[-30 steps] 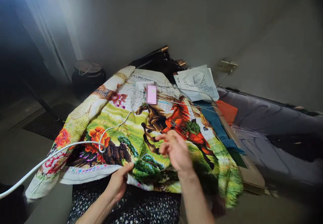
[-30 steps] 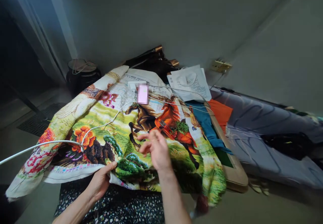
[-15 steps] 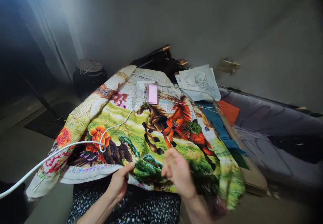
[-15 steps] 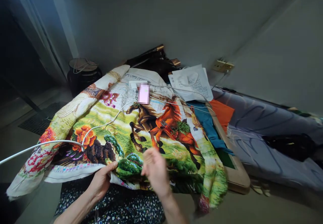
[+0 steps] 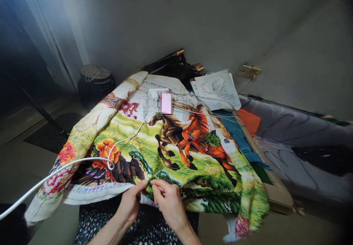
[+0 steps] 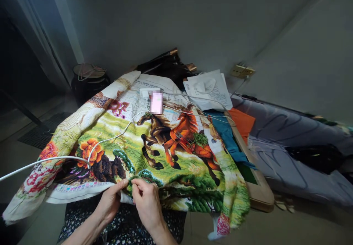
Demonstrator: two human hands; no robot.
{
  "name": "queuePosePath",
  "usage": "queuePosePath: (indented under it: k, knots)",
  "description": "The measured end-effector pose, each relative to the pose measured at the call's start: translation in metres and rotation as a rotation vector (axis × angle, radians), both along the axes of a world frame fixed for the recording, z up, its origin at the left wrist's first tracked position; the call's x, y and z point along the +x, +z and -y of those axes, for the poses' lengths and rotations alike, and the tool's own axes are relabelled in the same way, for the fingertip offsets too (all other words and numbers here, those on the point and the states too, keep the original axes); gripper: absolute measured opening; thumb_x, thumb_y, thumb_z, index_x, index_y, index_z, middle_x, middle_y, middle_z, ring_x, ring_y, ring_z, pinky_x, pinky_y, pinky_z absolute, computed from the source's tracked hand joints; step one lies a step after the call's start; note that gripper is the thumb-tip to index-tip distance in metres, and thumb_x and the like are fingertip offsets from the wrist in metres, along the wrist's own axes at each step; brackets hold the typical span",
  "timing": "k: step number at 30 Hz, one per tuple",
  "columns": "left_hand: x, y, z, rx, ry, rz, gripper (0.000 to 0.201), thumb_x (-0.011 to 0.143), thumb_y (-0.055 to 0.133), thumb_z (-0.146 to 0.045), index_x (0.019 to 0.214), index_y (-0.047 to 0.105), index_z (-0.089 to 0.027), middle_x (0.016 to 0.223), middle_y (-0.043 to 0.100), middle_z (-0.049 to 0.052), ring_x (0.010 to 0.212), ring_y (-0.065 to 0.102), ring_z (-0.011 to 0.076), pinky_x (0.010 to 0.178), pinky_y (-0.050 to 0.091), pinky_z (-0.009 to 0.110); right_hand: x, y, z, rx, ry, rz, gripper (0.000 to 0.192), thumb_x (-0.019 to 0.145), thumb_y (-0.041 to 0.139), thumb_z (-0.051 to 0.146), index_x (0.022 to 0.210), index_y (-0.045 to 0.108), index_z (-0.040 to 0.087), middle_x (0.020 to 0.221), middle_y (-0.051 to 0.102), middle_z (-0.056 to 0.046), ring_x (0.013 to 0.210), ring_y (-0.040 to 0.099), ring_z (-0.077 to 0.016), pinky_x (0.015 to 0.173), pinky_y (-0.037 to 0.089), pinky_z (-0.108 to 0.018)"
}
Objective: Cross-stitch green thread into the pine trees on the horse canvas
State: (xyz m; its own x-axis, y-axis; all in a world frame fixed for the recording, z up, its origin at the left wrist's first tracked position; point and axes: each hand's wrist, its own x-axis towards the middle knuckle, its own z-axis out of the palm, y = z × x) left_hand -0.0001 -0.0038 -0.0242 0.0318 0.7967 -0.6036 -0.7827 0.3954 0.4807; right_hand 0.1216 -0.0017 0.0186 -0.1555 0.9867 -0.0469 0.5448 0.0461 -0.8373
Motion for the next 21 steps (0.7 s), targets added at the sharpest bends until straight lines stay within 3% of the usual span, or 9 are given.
queuePosePath:
  k: [6,12,17,21]
  knots:
    - [0.001,0.004,-0.002,0.003,0.024,-0.006,0.024,0.050,0.085,-0.024,0.068,0.075,-0.012,0.071,0.076,0.005,0.069,0.067,0.0213,0.071,0.052,0.033,-0.002,0.000,-0.002,0.086,-0.017,0.035,0.027,0.085,0.049,0.022,0.082,0.075,0.020,0.053,0.062,0.000,0.041,0.049,-0.0122,0.044,0.035,-0.022]
    - [0.001,0.004,0.000,-0.005,0.020,-0.012,0.026,0.047,0.086,-0.025,0.065,0.075,-0.011,0.065,0.074,0.005,0.062,0.064,0.0183,0.062,0.050,0.029,-0.007,-0.001,-0.004,0.077,-0.037,0.104,0.023,0.083,0.049,0.021,0.075,0.070,0.020,0.054,0.062,-0.001,0.044,0.052,-0.0139,0.048,0.037,-0.023]
    - [0.002,-0.001,-0.001,-0.005,0.029,-0.041,0.026,0.050,0.085,-0.032,0.059,0.072,-0.012,0.054,0.067,0.001,0.051,0.056,0.0124,0.054,0.044,0.026,-0.018,-0.009,0.000,-0.191,-0.136,-0.224,0.016,0.083,0.050,0.030,0.071,0.052,0.020,0.049,0.056,0.004,0.034,0.048,-0.0104,0.037,0.034,-0.019]
    - [0.003,-0.002,-0.004,-0.044,0.042,-0.069,0.029,0.049,0.086,-0.034,0.060,0.072,-0.012,0.055,0.066,0.001,0.052,0.054,0.0117,0.055,0.043,0.025,-0.023,-0.016,0.003,-0.300,-0.233,-0.431,0.017,0.075,0.058,0.032,0.069,0.054,0.017,0.053,0.055,0.003,0.041,0.053,-0.0108,0.039,0.038,-0.018]
